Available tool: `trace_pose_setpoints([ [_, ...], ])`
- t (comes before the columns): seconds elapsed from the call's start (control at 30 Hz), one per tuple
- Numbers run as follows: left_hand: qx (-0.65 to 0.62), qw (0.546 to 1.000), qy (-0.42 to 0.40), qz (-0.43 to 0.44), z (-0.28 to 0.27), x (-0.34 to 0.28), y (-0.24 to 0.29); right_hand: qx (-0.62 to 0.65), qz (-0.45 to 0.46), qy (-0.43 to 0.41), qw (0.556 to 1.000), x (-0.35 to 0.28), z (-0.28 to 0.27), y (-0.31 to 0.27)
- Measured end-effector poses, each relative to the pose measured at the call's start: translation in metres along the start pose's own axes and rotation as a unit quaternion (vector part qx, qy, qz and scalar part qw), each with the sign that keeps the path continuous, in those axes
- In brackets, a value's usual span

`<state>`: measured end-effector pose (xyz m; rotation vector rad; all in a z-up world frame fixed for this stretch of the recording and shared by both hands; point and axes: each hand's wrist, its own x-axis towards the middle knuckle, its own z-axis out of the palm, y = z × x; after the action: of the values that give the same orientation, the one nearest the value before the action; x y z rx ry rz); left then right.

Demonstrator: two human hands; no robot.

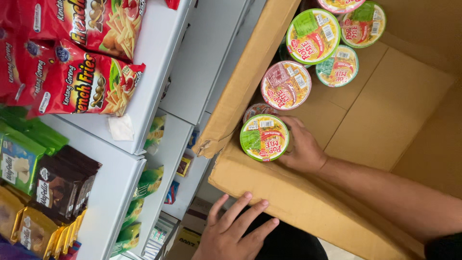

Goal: The person takes various noodle cups from the shelf and places them into a cardboard box.

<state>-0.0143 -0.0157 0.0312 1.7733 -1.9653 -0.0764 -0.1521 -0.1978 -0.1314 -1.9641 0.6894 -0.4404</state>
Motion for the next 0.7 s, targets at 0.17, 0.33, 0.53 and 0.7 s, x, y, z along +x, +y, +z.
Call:
trace_pose_setpoints([
  [0.17, 0.000, 1.000, -0.003, 0.004, 0.000, -0.001, -0.001, 0.004, 0.008, 0.018, 1.000, 0.007, 0.007, 0.005],
  [0.33, 0.000, 1.000, 0.004, 0.002, 0.001, 0.000, -0.002, 0.012, 0.021, 0.024, 0.999, 0.011, 0.012, 0.014],
  [0.53, 0.006, 1.000, 0.003, 0.007, -0.001, 0.001, -0.002, 0.016, -0.009, 0.036, 0.999, 0.015, 0.014, 0.014],
  [0.7, -0.001, 1.000, 0.009, 0.002, -0.001, 0.001, -0.002, 0.007, 0.022, 0.020, 1.000, 0.016, 0.012, 0.010],
])
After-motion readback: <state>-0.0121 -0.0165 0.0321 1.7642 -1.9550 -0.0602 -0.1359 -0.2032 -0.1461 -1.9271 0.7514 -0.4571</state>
